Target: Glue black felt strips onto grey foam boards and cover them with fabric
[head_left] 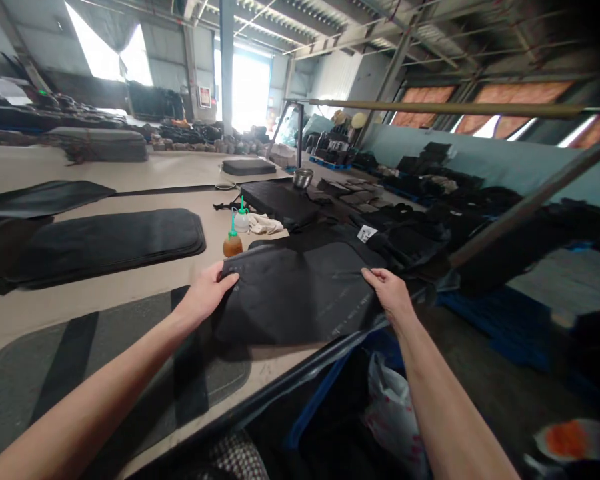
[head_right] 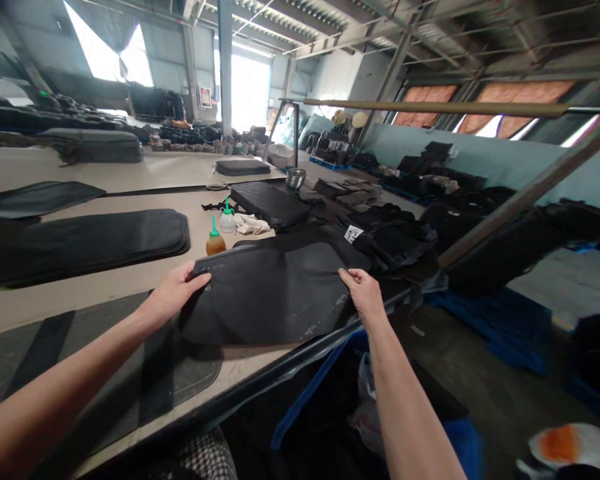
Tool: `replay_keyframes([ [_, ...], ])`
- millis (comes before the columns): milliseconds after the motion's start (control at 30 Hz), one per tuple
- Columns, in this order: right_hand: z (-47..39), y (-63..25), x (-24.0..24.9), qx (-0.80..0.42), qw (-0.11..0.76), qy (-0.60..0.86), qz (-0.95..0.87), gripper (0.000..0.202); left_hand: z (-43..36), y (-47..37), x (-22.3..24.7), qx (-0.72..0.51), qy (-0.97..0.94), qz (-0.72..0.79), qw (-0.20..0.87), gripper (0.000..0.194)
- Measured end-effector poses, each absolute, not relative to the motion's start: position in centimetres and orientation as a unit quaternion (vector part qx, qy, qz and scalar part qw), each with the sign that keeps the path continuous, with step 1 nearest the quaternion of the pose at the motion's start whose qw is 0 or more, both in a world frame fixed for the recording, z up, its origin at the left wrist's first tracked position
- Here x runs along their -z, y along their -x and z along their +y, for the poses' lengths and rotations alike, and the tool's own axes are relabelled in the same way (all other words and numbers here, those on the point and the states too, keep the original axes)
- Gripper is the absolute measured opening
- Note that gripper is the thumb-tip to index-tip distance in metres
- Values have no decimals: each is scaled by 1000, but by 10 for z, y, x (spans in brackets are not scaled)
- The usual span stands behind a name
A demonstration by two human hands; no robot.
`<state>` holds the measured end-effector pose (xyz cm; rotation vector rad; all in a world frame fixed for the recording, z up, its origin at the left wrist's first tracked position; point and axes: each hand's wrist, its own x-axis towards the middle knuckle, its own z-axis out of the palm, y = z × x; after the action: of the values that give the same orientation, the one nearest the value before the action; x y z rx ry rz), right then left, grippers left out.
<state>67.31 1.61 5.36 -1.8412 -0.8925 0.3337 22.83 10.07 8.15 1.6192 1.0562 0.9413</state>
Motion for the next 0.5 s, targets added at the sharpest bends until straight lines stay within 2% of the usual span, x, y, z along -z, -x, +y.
replay_keyframes([
  [100,13,-638,-61,-206,555,703,-394,57,87,-186,-96,-386,-672,445,448,40],
  [233,24,-579,-65,-287,573,637,-427,53,67,-115,-105,-403,-621,495,454,47],
  [500,56,-446,-54,-391,516,555,-522,47,15,30,-104,-454,-488,594,450,67],
])
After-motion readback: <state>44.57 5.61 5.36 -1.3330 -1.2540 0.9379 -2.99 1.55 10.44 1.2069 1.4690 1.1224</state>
